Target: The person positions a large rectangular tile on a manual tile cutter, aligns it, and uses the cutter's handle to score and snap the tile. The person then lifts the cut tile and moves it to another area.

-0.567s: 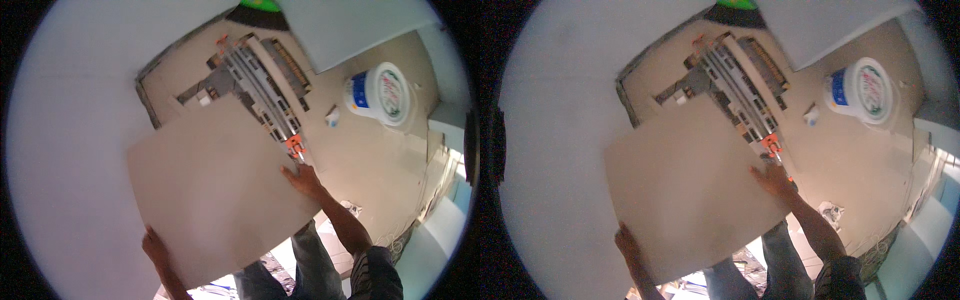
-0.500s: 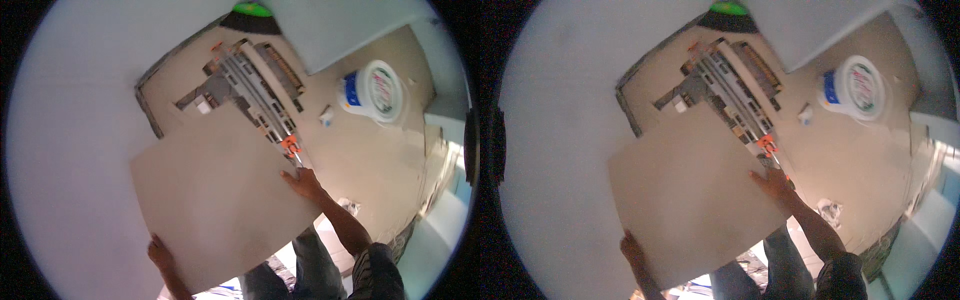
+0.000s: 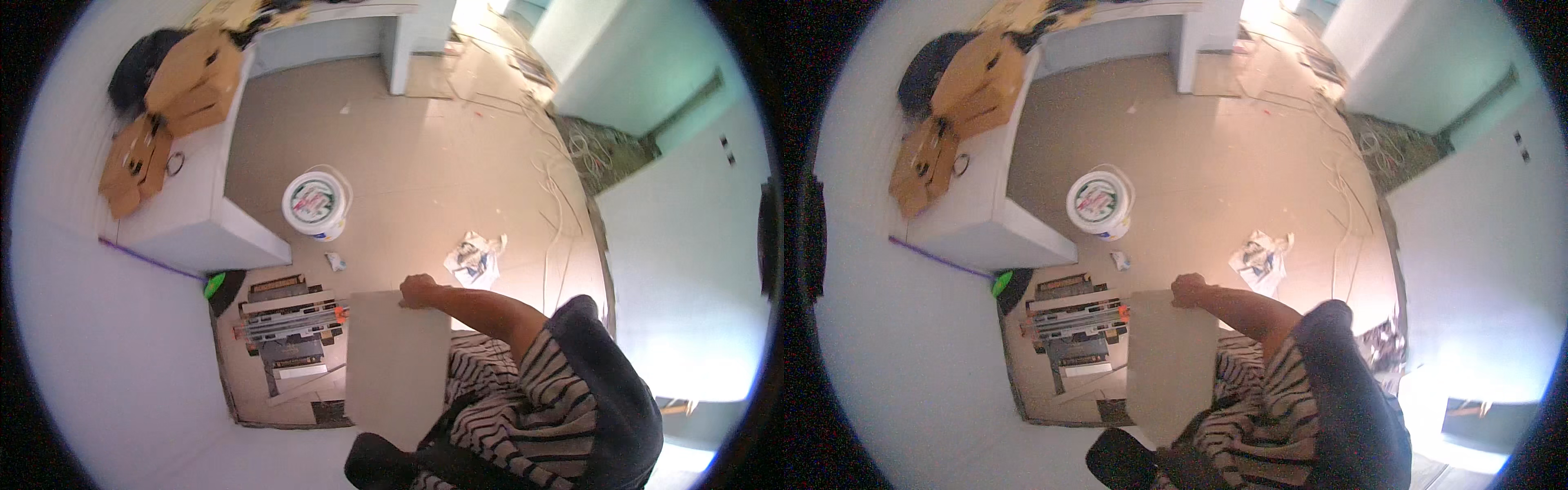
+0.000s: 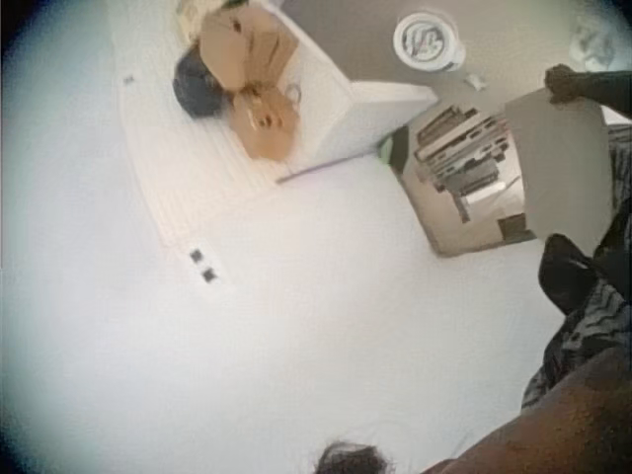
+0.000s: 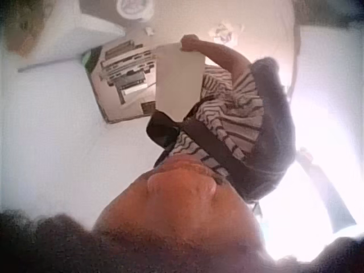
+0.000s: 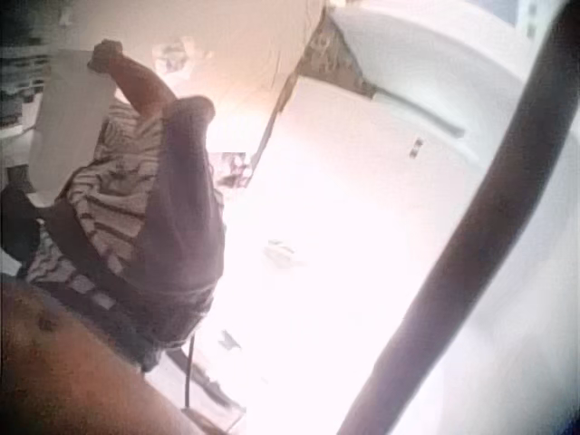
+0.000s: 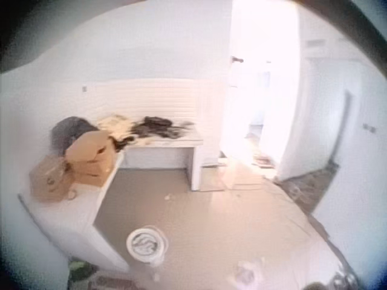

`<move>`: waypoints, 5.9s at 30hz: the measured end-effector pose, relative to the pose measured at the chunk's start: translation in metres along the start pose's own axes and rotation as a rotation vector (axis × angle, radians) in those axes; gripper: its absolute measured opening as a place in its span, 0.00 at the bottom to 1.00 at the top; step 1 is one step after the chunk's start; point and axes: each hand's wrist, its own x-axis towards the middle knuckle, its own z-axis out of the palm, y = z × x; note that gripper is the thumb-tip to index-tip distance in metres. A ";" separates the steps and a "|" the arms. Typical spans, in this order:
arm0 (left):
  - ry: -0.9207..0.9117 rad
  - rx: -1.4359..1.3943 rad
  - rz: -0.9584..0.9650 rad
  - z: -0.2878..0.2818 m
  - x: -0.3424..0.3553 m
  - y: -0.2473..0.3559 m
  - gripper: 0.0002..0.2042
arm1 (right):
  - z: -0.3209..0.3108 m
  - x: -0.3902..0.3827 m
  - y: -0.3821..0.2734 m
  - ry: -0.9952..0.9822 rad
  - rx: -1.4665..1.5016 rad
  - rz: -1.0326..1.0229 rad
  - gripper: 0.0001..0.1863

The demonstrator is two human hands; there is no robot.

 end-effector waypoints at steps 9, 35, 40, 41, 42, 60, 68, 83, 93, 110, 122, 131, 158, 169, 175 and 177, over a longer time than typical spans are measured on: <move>-0.171 0.381 0.379 -0.014 0.073 0.100 0.22 | 0.059 -0.088 0.148 0.070 0.118 0.386 0.14; 0.045 1.068 1.628 0.138 0.172 0.714 0.07 | 0.031 -0.224 0.579 0.160 0.905 1.117 0.25; -0.195 1.282 1.517 0.172 0.198 0.833 0.13 | -0.018 -0.141 0.688 0.144 0.834 1.060 0.26; -0.270 1.224 1.289 0.180 0.206 0.867 0.13 | -0.025 -0.120 0.717 0.162 0.793 1.069 0.25; -0.299 1.192 1.151 0.181 0.212 0.892 0.13 | -0.039 -0.102 0.744 0.083 0.803 1.038 0.23; -0.571 1.207 0.664 0.221 0.151 1.406 0.15 | -0.304 0.000 1.129 0.084 0.940 1.016 0.18; -0.407 1.012 0.863 0.355 0.049 1.589 0.15 | -0.352 0.034 1.391 0.067 0.652 1.064 0.21; -0.334 0.857 0.682 0.472 -0.017 1.934 0.17 | -0.519 0.120 1.763 0.100 0.557 0.863 0.18; -0.347 1.037 1.080 0.608 -0.082 2.316 0.17 | -0.628 0.321 1.978 0.218 0.616 1.256 0.21; -0.231 0.898 0.830 0.598 -0.039 2.597 0.19 | -0.915 0.343 2.331 0.135 0.621 0.886 0.17; -0.285 0.600 0.366 0.609 0.046 2.822 0.22 | -1.176 0.496 2.515 0.022 0.473 0.699 0.27; -0.237 0.523 0.287 0.558 0.059 3.092 0.23 | -1.403 0.565 2.616 0.054 0.445 0.753 0.22; -0.381 0.232 0.124 0.629 0.093 3.721 0.22 | -1.975 0.970 3.075 -0.042 -0.042 0.420 0.16; -0.426 0.006 0.026 0.645 0.135 3.882 0.23 | -2.159 1.198 3.159 -0.131 -0.112 0.446 0.18; -0.435 -0.109 -0.076 0.627 0.132 3.964 0.24 | -2.270 1.286 3.133 -0.047 -0.192 0.434 0.13; -0.423 -0.161 -0.119 0.627 0.131 3.991 0.24 | -2.312 1.308 3.121 -0.008 -0.283 0.284 0.13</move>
